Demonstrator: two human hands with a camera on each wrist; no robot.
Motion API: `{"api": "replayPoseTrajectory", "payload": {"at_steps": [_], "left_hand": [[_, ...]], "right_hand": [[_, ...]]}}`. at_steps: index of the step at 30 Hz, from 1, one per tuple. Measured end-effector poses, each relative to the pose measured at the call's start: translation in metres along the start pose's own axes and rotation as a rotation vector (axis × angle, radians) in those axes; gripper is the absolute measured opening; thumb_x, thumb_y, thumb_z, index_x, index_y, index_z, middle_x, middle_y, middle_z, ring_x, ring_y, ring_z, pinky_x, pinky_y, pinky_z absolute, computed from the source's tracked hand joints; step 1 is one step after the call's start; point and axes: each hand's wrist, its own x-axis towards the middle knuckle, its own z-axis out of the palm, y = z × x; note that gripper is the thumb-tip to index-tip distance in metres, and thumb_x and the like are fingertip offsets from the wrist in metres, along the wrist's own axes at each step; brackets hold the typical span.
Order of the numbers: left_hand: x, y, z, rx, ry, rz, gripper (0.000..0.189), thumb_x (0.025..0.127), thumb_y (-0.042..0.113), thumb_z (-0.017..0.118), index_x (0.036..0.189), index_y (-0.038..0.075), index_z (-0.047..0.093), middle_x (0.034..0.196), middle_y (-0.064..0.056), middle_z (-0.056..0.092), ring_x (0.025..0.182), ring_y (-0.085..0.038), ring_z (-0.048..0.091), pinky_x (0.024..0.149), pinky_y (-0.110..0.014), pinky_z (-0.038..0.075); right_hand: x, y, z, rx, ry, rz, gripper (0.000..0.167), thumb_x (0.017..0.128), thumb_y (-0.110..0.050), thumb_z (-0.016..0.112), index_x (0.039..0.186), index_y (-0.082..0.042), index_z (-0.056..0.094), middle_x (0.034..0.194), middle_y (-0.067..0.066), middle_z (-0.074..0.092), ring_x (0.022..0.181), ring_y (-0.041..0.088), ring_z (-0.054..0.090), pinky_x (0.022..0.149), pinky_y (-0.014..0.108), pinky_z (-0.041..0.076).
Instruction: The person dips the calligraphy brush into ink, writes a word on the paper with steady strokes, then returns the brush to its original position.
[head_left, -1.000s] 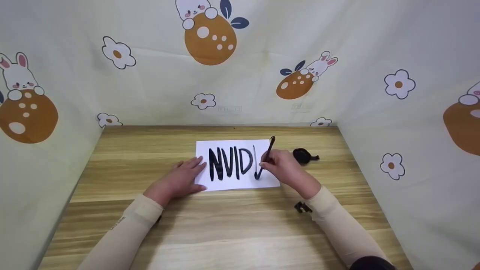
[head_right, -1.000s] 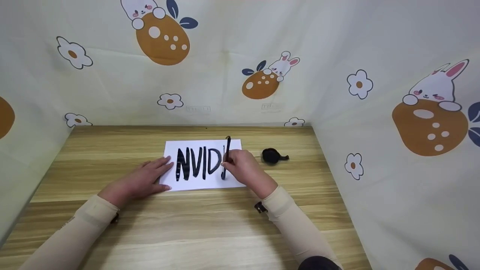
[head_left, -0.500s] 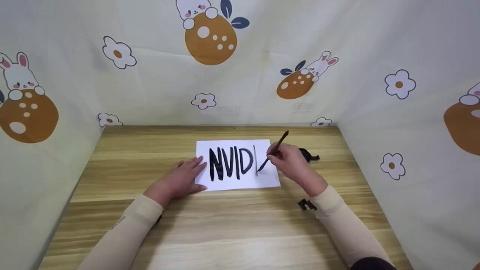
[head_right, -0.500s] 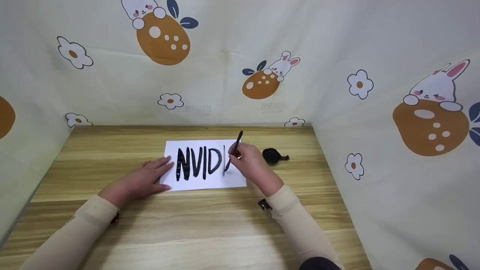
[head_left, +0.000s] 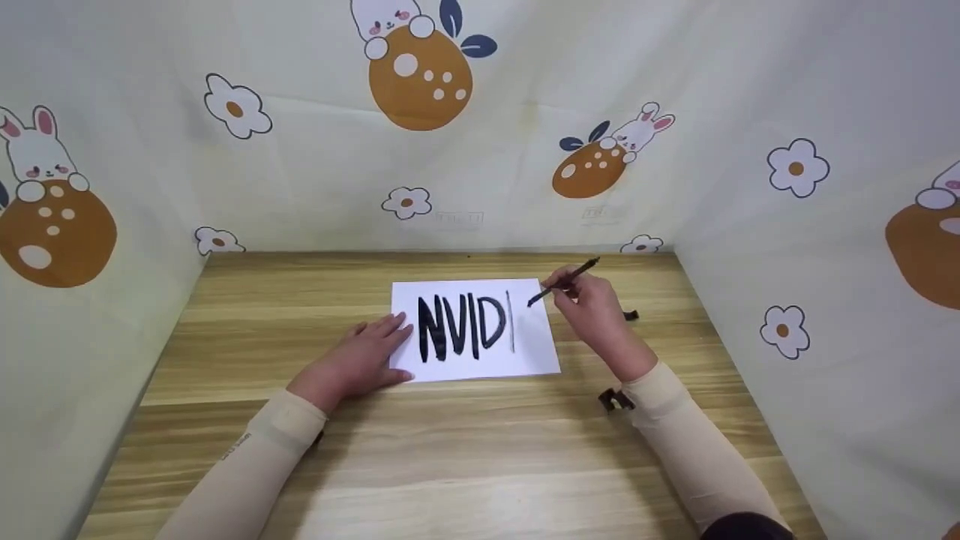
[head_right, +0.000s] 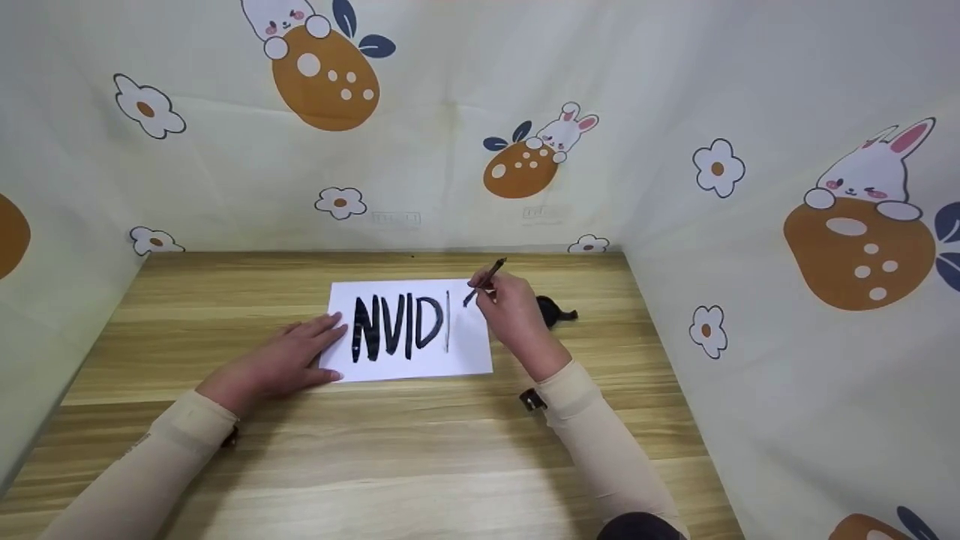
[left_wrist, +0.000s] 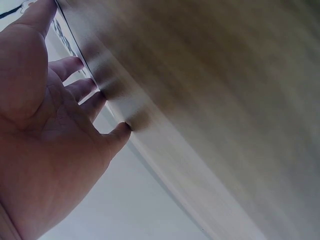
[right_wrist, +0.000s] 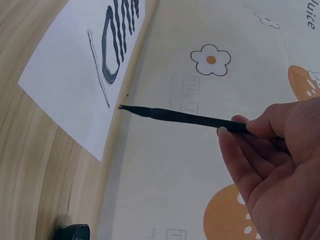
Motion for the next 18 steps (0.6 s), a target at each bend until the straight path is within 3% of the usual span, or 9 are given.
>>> {"api": "replayPoseTrajectory", "payload": {"at_steps": [13, 18], "left_hand": [[0.002, -0.001, 0.001, 0.011, -0.013, -0.007, 0.088, 0.106, 0.053, 0.071, 0.170, 0.001, 0.040, 0.179, -0.023, 0.028, 0.165, -0.045, 0.027, 0.128, -0.073, 0.025], [0.002, -0.001, 0.001, 0.005, 0.001, 0.001, 0.087, 0.106, 0.051, 0.072, 0.169, -0.001, 0.041, 0.178, -0.025, 0.029, 0.164, -0.045, 0.029, 0.126, -0.075, 0.027]], "right_hand": [[0.010, 0.020, 0.015, 0.023, 0.048, -0.016, 0.016, 0.102, 0.002, 0.071, 0.110, -0.005, 0.083, 0.112, 0.008, 0.084, 0.104, 0.026, 0.079, 0.088, 0.046, 0.065], [0.009, 0.028, 0.021, -0.017, 0.055, -0.099, 0.014, 0.102, 0.004, 0.072, 0.110, -0.001, 0.082, 0.111, 0.010, 0.084, 0.099, 0.027, 0.081, 0.085, 0.046, 0.066]]}}
